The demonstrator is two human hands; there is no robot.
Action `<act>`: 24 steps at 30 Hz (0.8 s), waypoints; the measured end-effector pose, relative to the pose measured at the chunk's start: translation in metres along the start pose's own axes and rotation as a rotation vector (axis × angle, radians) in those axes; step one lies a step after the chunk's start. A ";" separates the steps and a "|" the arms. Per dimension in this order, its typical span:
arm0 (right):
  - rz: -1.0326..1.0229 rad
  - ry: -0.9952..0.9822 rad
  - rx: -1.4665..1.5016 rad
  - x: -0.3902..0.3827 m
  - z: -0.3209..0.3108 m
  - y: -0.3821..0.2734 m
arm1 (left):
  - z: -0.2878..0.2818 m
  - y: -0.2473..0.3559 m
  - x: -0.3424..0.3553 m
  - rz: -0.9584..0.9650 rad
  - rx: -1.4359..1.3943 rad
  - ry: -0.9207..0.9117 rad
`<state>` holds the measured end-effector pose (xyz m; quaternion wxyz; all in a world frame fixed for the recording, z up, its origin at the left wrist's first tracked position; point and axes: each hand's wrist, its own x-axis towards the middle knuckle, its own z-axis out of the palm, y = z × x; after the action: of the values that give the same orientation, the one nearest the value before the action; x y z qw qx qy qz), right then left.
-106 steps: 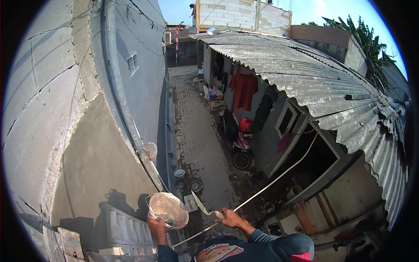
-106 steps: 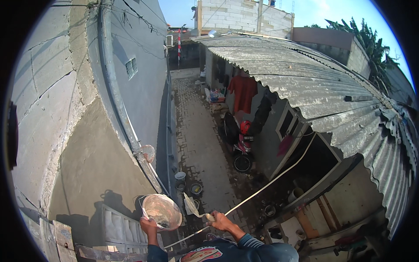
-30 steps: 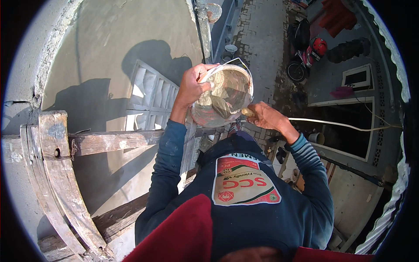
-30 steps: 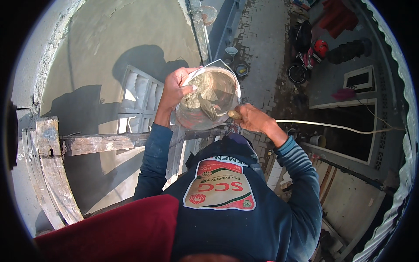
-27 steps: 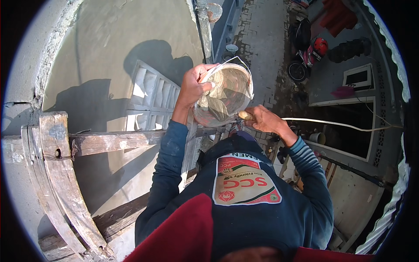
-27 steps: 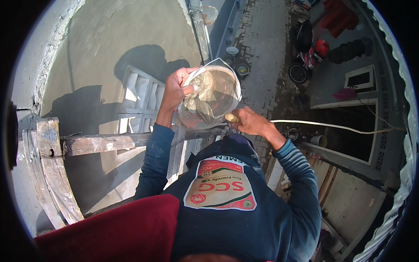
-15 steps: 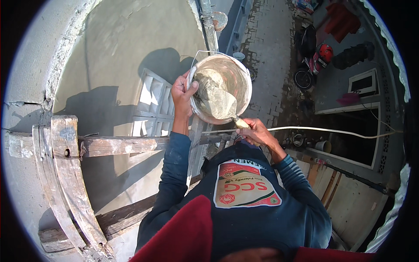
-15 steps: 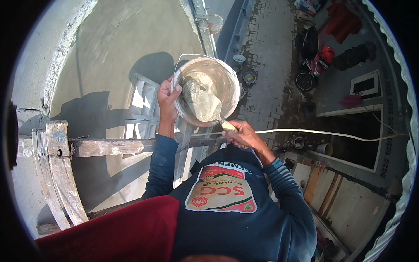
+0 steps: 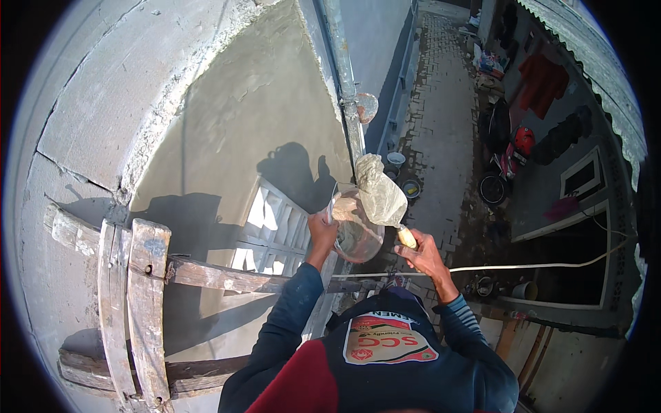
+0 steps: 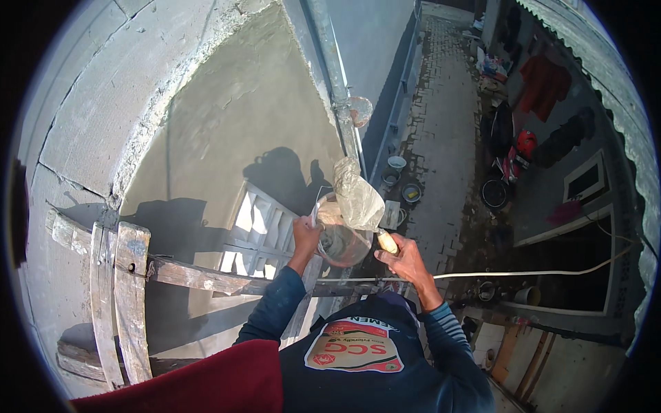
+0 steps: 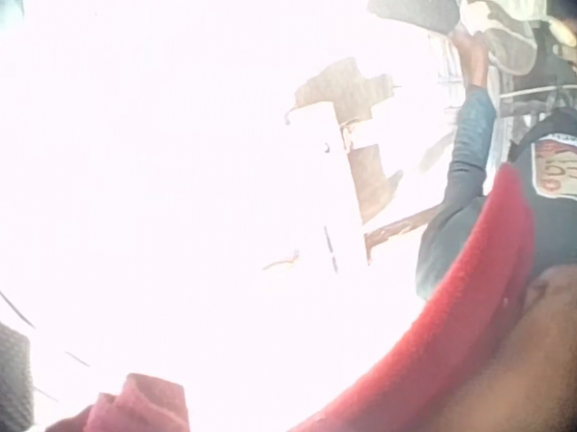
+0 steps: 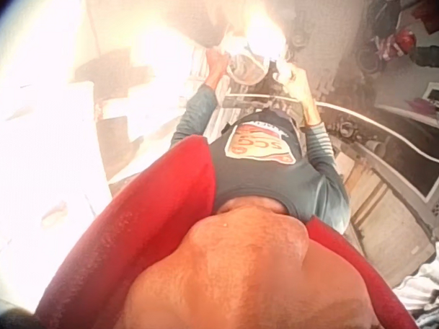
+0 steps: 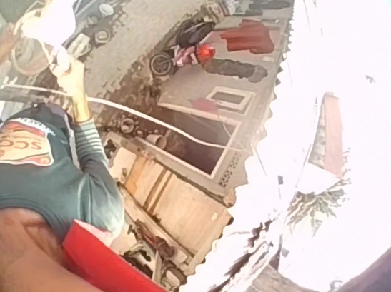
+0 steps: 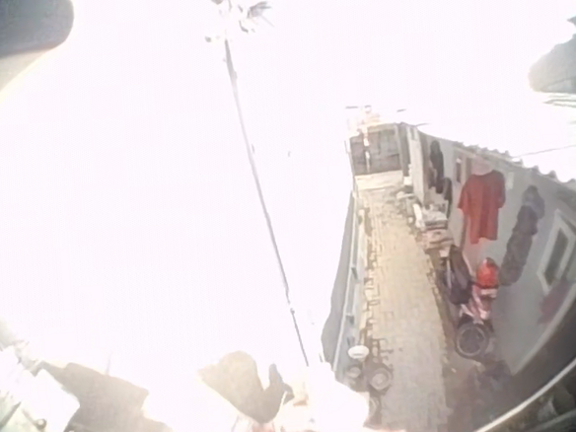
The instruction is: The person applies plaster to a wall using a trowel and a bucket, smoothing the mixture over the surface and along the edges of a window frame.
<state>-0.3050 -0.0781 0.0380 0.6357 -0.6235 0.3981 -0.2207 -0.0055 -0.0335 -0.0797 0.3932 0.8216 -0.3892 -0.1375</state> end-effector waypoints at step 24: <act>-0.337 -0.288 0.254 0.142 0.062 -0.129 | -0.027 0.039 -0.062 -0.327 0.360 -0.155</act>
<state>-0.1456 -0.1662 0.1245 0.7133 -0.6211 0.1631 -0.2807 -0.0527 0.0123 -0.0374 0.1823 0.9175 -0.2981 -0.1902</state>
